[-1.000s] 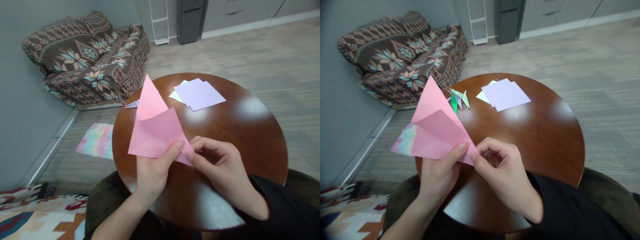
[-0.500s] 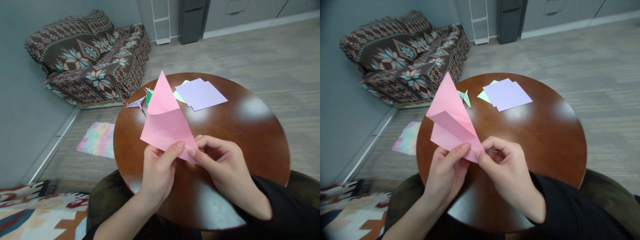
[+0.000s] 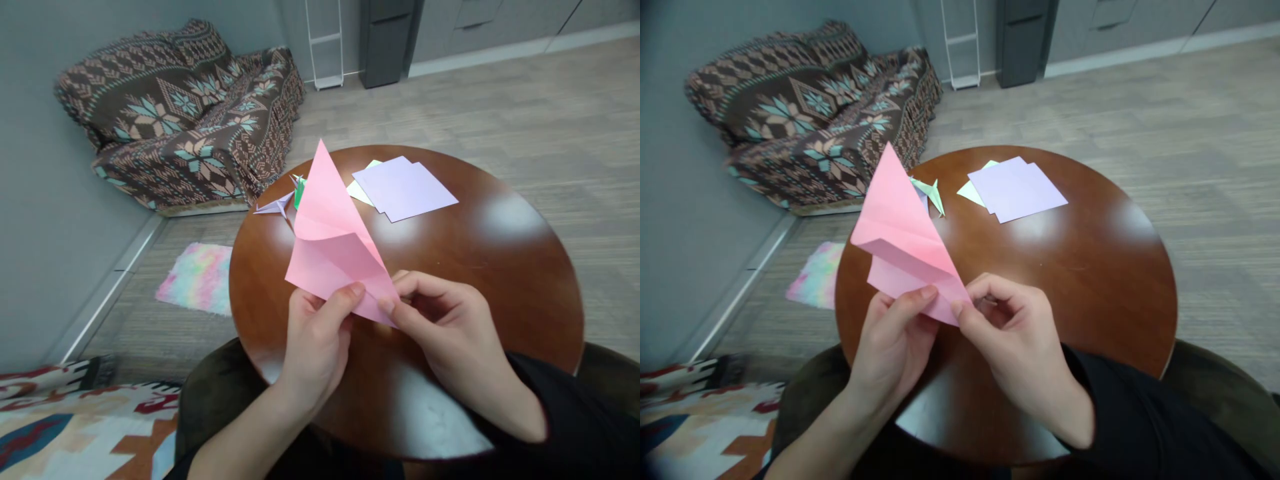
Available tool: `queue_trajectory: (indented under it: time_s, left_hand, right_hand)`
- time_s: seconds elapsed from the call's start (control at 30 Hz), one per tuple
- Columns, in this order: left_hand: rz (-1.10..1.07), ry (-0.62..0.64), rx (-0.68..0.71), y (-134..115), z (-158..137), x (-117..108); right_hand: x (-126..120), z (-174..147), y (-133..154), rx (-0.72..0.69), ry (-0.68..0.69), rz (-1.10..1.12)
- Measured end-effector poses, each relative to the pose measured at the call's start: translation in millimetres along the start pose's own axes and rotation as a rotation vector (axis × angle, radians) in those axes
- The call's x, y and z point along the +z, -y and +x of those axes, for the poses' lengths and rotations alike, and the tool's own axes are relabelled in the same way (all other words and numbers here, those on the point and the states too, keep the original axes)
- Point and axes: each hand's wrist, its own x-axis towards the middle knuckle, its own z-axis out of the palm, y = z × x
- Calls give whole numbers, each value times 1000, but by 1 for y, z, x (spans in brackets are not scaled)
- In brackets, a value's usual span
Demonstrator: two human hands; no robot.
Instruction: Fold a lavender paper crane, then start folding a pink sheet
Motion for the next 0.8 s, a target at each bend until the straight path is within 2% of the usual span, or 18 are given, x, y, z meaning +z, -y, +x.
queue_trajectory:
  time_s: [0.2,0.4,0.57,0.8]
  left_hand:
    - [14,12,11,-2,0,1]
    - [81,3,150,-3,1,2]
    - [129,-35,186,-1,5,0]
    - [376,-115,330,7,5,-10]
  right_hand:
    - [1,-1,0,-3,4,-14]
    - [2,-1,0,14,-8,-21]
    - [2,-1,1,22,-7,-28]
    - [4,1,4,91,8,16]
